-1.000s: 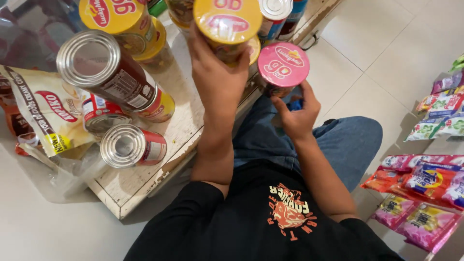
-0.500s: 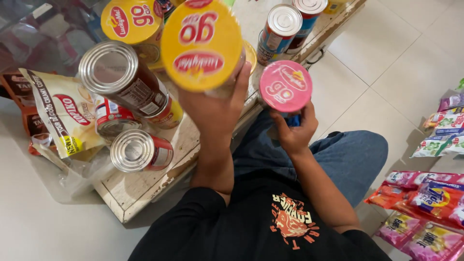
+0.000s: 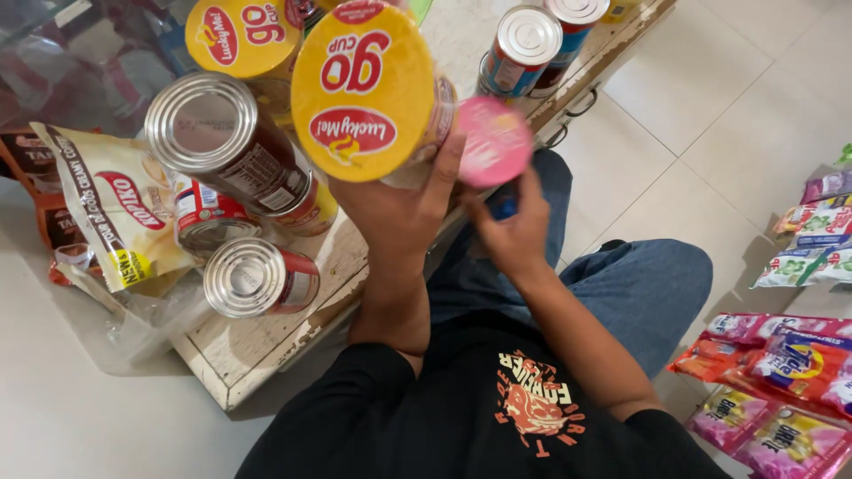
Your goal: Wiping down cup noodle containers with a sponge on a store shelf.
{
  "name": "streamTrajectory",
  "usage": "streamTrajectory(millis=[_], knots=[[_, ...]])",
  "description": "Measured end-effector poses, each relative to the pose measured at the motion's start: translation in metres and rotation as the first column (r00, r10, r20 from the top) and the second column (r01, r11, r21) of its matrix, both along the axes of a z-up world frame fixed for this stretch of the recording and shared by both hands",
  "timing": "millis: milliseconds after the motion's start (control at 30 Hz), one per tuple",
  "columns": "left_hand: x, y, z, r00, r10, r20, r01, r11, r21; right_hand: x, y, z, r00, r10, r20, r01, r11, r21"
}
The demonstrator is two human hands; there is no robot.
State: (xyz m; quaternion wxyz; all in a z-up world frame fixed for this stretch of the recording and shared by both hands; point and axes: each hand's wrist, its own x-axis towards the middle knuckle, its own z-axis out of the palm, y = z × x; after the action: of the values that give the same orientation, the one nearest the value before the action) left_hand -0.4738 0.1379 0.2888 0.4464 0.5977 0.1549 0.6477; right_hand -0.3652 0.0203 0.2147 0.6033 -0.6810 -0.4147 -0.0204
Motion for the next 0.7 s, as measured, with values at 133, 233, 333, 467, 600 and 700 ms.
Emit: streamTrajectory(millis=[133, 233, 333, 467, 600, 700], knots=[[-0.005, 0.001, 0.000, 0.994, 0.039, -0.102, -0.034, 0.998, 0.049, -0.009, 0.005, 0.016, 0.987, 0.066, 0.149, -0.030, 0.972, -0.233], [-0.004, 0.002, -0.004, 0.998, 0.030, -0.063, -0.029, 0.999, 0.021, -0.011, 0.007, 0.018, 0.972, 0.113, 0.207, -0.079, 0.983, -0.165], [-0.004, 0.001, -0.002, 0.995, 0.061, -0.075, -0.057, 0.997, 0.052, -0.008, 0.012, 0.019, 0.973, 0.046, 0.224, -0.009, 0.986, -0.166], [-0.001, 0.002, -0.005, 0.988, 0.085, -0.127, -0.074, 0.993, 0.087, 0.002, 0.021, 0.015, 0.940, -0.078, 0.333, 0.147, 0.971, -0.189], [-0.001, 0.002, -0.011, 0.984, 0.077, -0.158, -0.068, 0.996, 0.059, 0.008, 0.018, 0.018, 0.949, -0.091, 0.302, 0.180, 0.942, -0.283], [-0.003, 0.004, -0.008, 0.997, -0.076, -0.004, 0.076, 0.996, 0.049, 0.012, -0.009, 0.024, 0.937, -0.030, 0.348, 0.127, 0.958, -0.259]])
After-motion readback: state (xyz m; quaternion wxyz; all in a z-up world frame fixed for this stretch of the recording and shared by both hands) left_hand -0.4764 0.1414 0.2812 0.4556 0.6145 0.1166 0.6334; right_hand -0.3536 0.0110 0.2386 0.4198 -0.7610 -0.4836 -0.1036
